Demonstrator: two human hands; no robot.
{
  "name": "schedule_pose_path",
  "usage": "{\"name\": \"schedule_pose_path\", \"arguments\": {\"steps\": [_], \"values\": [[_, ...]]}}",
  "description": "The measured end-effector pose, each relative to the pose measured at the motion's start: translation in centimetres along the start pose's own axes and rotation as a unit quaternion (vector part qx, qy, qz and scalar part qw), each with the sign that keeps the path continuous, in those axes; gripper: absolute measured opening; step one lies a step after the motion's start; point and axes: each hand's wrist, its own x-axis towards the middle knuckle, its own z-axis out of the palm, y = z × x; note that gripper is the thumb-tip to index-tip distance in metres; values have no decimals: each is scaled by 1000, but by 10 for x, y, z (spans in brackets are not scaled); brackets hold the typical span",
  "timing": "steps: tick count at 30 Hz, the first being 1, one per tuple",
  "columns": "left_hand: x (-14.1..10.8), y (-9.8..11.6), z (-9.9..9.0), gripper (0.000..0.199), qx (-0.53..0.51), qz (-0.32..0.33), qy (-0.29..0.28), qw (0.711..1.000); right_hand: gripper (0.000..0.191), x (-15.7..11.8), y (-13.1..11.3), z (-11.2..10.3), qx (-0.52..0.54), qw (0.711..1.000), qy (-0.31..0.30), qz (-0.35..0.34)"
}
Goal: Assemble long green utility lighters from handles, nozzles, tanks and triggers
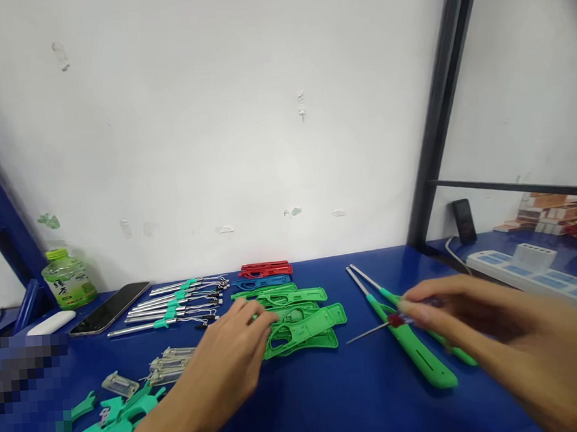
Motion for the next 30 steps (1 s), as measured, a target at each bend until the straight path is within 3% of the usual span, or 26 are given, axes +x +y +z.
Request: {"name": "schedule_pose_path", "arguments": {"steps": [4,7,13,17,23,30], "values": [[-29,-12,11,21,-1,-61,-11,998,28,11,-25,24,84,957,-276,25],[-32,-6,16,17,-8,-78,-30,996,24,16,-19,32,88,928,-357,53],[-30,0,21,3,-11,-83,-44,996,20,20,14,29,63,929,-360,56],[-30,-3,28,6,-13,-64,-24,998,19,22,27,38,64,916,-389,72],[-30,-11,31,24,-9,-46,54,997,19,23,18,64,50,902,-420,84],[-27,-16,19,30,-10,-44,162,986,21,35,24,61,-15,930,-364,57]]}}
